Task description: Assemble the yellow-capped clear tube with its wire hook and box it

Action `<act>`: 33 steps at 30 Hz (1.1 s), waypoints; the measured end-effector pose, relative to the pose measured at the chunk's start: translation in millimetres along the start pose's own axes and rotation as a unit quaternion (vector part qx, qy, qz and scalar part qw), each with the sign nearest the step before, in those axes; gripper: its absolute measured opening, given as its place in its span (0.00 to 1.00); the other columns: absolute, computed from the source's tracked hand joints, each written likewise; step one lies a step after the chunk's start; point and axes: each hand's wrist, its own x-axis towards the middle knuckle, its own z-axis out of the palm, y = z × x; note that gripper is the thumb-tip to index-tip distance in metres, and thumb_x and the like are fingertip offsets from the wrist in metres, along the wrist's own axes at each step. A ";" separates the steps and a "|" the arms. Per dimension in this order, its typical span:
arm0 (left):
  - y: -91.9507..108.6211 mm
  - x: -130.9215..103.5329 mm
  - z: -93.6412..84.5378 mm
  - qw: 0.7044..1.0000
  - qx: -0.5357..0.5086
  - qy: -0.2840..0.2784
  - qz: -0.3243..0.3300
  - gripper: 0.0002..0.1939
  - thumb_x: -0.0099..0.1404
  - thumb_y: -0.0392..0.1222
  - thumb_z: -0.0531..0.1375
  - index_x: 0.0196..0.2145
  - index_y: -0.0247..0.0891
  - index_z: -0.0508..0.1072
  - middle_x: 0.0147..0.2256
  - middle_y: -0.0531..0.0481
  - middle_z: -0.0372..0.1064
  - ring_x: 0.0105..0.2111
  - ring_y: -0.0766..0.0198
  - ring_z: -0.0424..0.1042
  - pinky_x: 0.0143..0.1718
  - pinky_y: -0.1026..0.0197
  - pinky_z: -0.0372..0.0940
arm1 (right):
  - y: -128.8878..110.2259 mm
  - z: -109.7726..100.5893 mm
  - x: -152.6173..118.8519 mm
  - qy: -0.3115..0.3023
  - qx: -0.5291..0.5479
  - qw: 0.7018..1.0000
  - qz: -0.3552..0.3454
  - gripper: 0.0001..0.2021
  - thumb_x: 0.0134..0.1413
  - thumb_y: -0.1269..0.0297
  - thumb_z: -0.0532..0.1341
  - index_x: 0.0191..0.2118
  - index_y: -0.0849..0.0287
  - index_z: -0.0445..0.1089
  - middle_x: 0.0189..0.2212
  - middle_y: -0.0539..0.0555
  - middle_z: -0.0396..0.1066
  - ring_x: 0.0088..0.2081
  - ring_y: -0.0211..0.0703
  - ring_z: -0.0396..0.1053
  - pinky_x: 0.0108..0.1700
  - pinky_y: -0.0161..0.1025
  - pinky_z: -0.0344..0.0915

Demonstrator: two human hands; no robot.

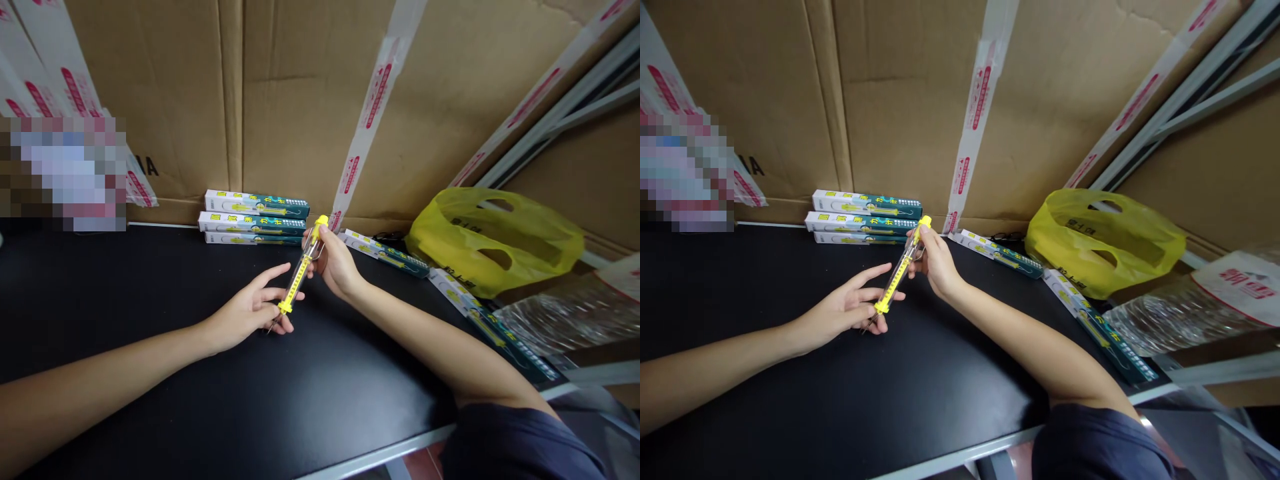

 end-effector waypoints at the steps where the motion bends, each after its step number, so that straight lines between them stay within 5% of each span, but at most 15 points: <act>1: -0.2 -0.1 -0.3 1.000 -0.002 -0.002 0.002 0.39 0.64 0.36 0.60 0.68 0.46 0.46 0.57 0.33 0.66 0.31 0.68 0.75 0.37 0.60 0.69 | 1.1 0.1 -0.3 0.001 0.000 1.000 -0.002 0.21 0.51 0.42 0.62 0.37 0.57 0.67 0.25 0.44 0.64 0.16 0.30 0.61 0.15 0.31 0.60; 11: -1.0 0.1 -1.7 0.999 0.011 0.030 0.018 0.43 0.62 0.40 0.63 0.69 0.43 0.46 0.55 0.33 0.67 0.28 0.70 0.70 0.31 0.62 0.65 | 11.9 -1.7 -1.8 0.018 0.042 0.999 -0.010 0.22 0.49 0.43 0.65 0.36 0.57 0.65 0.24 0.44 0.65 0.16 0.30 0.61 0.16 0.32 0.65; 16: 3.7 1.9 1.7 0.994 0.038 0.105 -0.003 0.33 0.60 0.37 0.62 0.63 0.38 0.60 0.45 0.39 0.73 0.21 0.75 0.58 0.19 0.69 0.51 | 13.6 -6.8 4.0 -0.020 0.012 1.000 0.008 0.21 0.50 0.45 0.64 0.40 0.57 0.67 0.23 0.45 0.67 0.21 0.34 0.67 0.21 0.34 0.70; 21: 4.8 1.7 3.0 0.986 0.056 0.156 0.015 0.27 0.63 0.46 0.62 0.59 0.39 0.67 0.31 0.51 0.67 0.20 0.75 0.51 0.17 0.70 0.44 | -8.2 -35.6 30.0 -0.034 -0.185 0.982 -0.019 0.31 0.59 0.35 0.44 0.40 0.58 0.70 0.32 0.54 0.72 0.30 0.40 0.72 0.25 0.36 0.69; 22: 4.4 1.8 2.5 0.986 0.060 0.154 0.018 0.27 0.63 0.47 0.62 0.59 0.39 0.67 0.31 0.51 0.66 0.20 0.75 0.51 0.17 0.70 0.44 | -16.8 -47.8 36.3 -0.008 -0.297 0.954 -0.039 0.30 0.62 0.38 0.43 0.42 0.58 0.70 0.36 0.56 0.73 0.32 0.41 0.72 0.29 0.37 0.70; 23: 3.9 1.9 1.8 0.987 0.065 0.148 0.020 0.27 0.63 0.48 0.61 0.59 0.40 0.66 0.32 0.51 0.66 0.20 0.75 0.51 0.17 0.70 0.44 | -25.9 -61.8 41.9 0.017 -0.446 0.893 -0.056 0.27 0.65 0.43 0.42 0.45 0.59 0.69 0.38 0.57 0.73 0.36 0.42 0.72 0.33 0.38 0.70; 24: 3.4 1.9 1.0 0.987 0.070 0.141 0.022 0.28 0.64 0.48 0.61 0.60 0.41 0.66 0.32 0.50 0.65 0.20 0.75 0.52 0.17 0.70 0.44 | -34.9 -77.2 46.4 0.029 -0.601 0.796 -0.067 0.25 0.67 0.48 0.42 0.48 0.58 0.68 0.41 0.57 0.73 0.40 0.43 0.72 0.39 0.39 0.70; 25: 2.8 2.0 0.3 0.988 0.076 0.134 0.023 0.28 0.64 0.48 0.61 0.60 0.41 0.66 0.33 0.50 0.65 0.20 0.75 0.52 0.17 0.70 0.45 | -43.1 -93.1 49.6 0.035 -0.651 0.756 -0.062 0.20 0.64 0.50 0.51 0.48 0.60 0.69 0.44 0.60 0.72 0.45 0.47 0.70 0.46 0.43 0.68; 29: 1.4 1.6 0.2 0.989 0.095 0.114 0.021 0.26 0.65 0.49 0.59 0.59 0.40 0.67 0.34 0.50 0.64 0.20 0.76 0.53 0.16 0.70 0.45 | -57.7 -143.5 52.3 0.041 -0.742 0.669 -0.006 0.18 0.45 0.61 0.69 0.41 0.66 0.72 0.45 0.68 0.70 0.51 0.63 0.63 0.51 0.53 0.61; 33: 1.8 0.3 2.2 0.989 0.080 0.125 0.027 0.26 0.65 0.48 0.59 0.58 0.39 0.67 0.33 0.51 0.64 0.18 0.77 0.53 0.15 0.71 0.44 | -51.1 -148.5 51.9 0.006 -0.784 0.621 0.016 0.13 0.48 0.62 0.66 0.39 0.64 0.71 0.43 0.67 0.72 0.48 0.61 0.65 0.46 0.49 0.61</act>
